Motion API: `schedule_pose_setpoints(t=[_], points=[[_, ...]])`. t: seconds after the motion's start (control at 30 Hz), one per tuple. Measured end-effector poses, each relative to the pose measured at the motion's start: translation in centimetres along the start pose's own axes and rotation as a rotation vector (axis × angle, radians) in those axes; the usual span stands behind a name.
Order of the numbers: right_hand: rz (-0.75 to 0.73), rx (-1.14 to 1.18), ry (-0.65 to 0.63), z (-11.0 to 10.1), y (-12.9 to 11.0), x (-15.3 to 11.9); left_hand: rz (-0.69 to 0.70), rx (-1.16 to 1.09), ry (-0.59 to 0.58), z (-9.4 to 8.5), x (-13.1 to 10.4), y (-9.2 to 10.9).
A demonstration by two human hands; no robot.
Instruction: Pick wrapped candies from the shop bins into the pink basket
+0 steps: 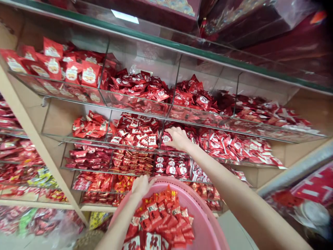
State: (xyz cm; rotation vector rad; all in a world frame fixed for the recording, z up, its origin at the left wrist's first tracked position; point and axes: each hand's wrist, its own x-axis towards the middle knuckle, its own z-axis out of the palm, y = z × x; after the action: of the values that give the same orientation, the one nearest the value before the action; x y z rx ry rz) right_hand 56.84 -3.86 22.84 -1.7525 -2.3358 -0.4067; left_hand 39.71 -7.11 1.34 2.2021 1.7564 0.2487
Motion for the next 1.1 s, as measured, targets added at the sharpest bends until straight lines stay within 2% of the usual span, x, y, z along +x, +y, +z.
schedule_pose_setpoints(t=[0.13,0.27,0.4,0.5,0.57,0.63,0.73,0.83,0.9,0.97,1.1], points=[[0.042,0.089,0.075,0.3,-0.4,-0.4,0.009,0.003,-0.012,-0.3,0.0,0.2],[0.056,0.338,0.175,1.3,-0.3,-0.7,0.016,0.001,-0.002,-0.4,0.0,0.3],[0.093,0.563,0.328,1.6,0.0,-1.2,0.015,0.029,-0.025,-0.6,0.1,0.4],[0.126,0.775,0.431,1.0,0.3,-3.0,0.016,0.059,-0.034,-0.7,0.2,0.6],[0.163,0.995,0.436,0.7,0.3,-5.6,0.017,0.071,-0.049,-0.6,0.4,0.6],[0.258,1.26,0.321,1.0,0.0,-9.5,-0.002,0.071,-0.061,-0.4,0.5,0.7],[0.484,1.623,-0.102,3.3,-1.0,-16.8,-0.006,0.067,-0.066,-0.2,0.6,0.8],[0.698,1.742,-0.469,7.2,-2.3,-23.5,-0.004,0.071,-0.067,-0.2,0.6,0.8],[0.819,1.69,-0.574,9.5,-3.1,-26.6,-0.006,0.072,-0.065,-0.3,0.5,0.9],[0.825,1.565,-0.639,11.1,-3.9,-28.4,-0.008,0.072,-0.073,-0.3,0.4,1.0],[0.584,1.219,-0.642,12.1,-4.9,-29.6,-0.016,0.069,-0.09,-0.4,0.3,1.1]])
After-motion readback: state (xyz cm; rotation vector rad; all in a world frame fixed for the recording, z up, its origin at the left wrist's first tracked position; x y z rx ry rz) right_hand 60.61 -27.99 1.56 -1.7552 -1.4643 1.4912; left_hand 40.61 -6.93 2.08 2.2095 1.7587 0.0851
